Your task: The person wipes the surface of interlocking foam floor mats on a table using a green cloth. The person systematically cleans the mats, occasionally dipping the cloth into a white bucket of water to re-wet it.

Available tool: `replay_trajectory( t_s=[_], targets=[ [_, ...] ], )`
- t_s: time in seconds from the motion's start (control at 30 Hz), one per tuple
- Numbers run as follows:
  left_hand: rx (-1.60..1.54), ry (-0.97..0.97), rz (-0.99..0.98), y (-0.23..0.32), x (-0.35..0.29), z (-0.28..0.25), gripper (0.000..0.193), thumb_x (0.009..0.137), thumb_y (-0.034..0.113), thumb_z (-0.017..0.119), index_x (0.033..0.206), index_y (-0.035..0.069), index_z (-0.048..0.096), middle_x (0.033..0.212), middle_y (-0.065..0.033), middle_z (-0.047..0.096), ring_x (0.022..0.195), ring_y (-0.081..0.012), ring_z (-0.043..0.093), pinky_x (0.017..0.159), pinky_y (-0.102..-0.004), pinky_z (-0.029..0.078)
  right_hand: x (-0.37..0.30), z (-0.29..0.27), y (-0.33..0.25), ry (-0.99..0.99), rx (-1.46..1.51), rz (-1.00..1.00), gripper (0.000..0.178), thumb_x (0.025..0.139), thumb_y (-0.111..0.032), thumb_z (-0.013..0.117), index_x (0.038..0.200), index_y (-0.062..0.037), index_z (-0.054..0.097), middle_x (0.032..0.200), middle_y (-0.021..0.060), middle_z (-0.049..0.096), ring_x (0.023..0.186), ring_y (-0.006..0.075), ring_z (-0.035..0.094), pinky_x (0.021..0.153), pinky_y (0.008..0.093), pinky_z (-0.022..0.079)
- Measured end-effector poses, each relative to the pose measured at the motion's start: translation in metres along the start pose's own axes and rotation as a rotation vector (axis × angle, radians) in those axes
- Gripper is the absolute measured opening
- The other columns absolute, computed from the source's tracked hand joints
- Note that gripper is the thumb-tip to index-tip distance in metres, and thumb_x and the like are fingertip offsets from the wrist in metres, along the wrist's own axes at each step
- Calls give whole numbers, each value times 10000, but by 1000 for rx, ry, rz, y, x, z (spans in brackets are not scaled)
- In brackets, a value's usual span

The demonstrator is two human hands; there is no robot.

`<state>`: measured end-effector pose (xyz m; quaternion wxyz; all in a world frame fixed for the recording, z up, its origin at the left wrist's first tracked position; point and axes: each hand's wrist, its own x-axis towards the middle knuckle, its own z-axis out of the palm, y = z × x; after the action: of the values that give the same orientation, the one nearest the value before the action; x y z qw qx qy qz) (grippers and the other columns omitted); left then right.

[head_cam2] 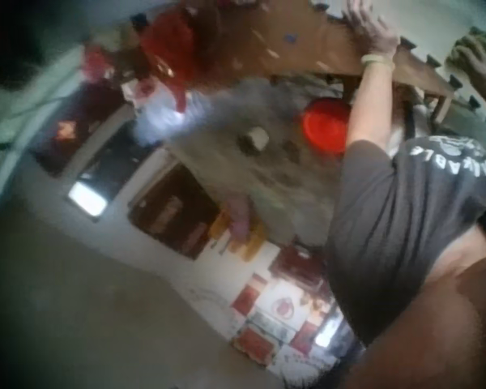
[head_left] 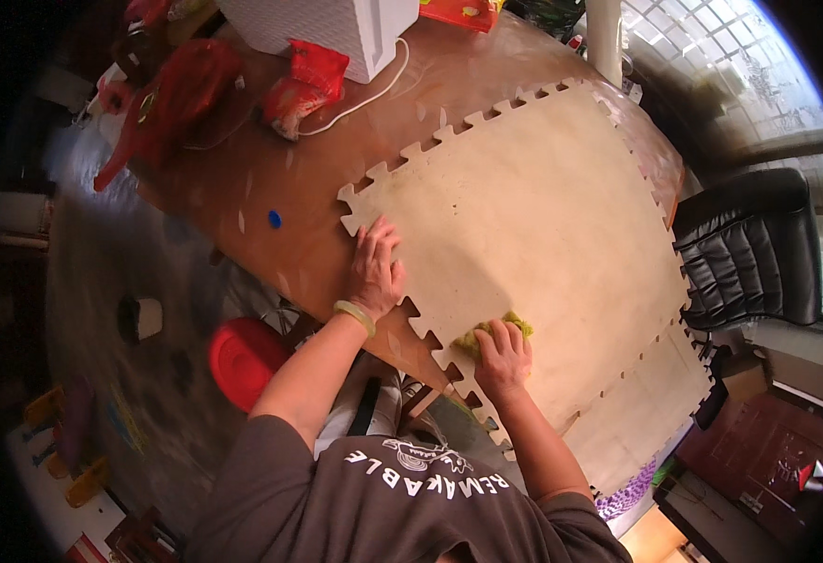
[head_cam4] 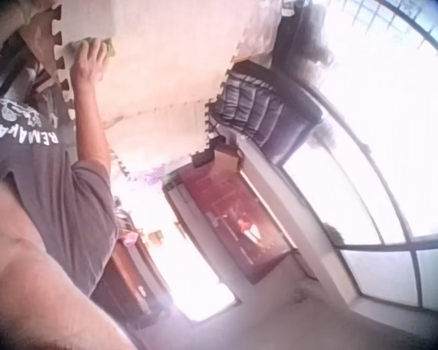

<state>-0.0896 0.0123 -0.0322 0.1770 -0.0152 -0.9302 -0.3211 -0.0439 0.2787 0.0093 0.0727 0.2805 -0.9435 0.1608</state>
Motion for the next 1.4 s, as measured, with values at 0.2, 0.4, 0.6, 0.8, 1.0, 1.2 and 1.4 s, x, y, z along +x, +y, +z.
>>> replay_trajectory(
  t_s=[0.2,0.4,0.6,0.8,1.0,1.2,1.4],
  targets=[
    [-1,-14,-4,5,2,-2,289,802,13,517,1088,17,474,1255,-162,445,1338,-383,369,1141,-571,216,78,31,-6,78,-16,-38,282,678,-72,622,958,-101,612,1085,81,559,1042,282,528,769,398,433],
    [30,19,3,7,0,-4,328,761,16,555,1081,29,486,1252,-158,456,1330,-373,386,1120,-589,272,194,79,-22,100,-60,-52,206,669,-86,604,872,-120,605,990,45,566,939,261,539,709,366,429],
    [-6,-5,-21,5,0,-5,325,741,12,562,1054,38,480,1225,-147,445,1316,-376,398,1106,-611,276,261,109,-23,174,-110,-90,146,704,-150,610,849,-130,604,942,30,562,934,246,541,672,367,437],
    [-16,-22,15,6,6,-3,363,750,29,565,1094,58,454,1254,-166,445,1280,-416,406,1110,-615,245,311,112,-21,156,-181,3,96,753,-160,599,846,-133,608,922,46,567,935,232,545,655,352,434],
    [35,-15,-25,3,1,-4,373,707,14,607,1062,3,491,1246,-167,428,1330,-384,376,1117,-605,262,228,98,-34,112,-120,-107,199,716,-207,657,890,-120,616,962,53,542,915,241,537,635,357,420],
    [36,-5,-34,9,1,-7,374,700,15,624,1053,-3,505,1245,-165,438,1323,-381,388,1117,-596,270,217,88,-38,117,-61,-132,206,690,-235,671,849,-126,601,949,53,544,889,245,533,646,362,415],
    [9,-28,1,10,7,-5,343,712,12,615,1038,8,511,1234,-156,447,1310,-370,404,1117,-583,282,307,106,-24,93,-138,-10,174,713,-144,624,882,-102,611,994,58,571,953,275,555,697,390,462]
  ],
)
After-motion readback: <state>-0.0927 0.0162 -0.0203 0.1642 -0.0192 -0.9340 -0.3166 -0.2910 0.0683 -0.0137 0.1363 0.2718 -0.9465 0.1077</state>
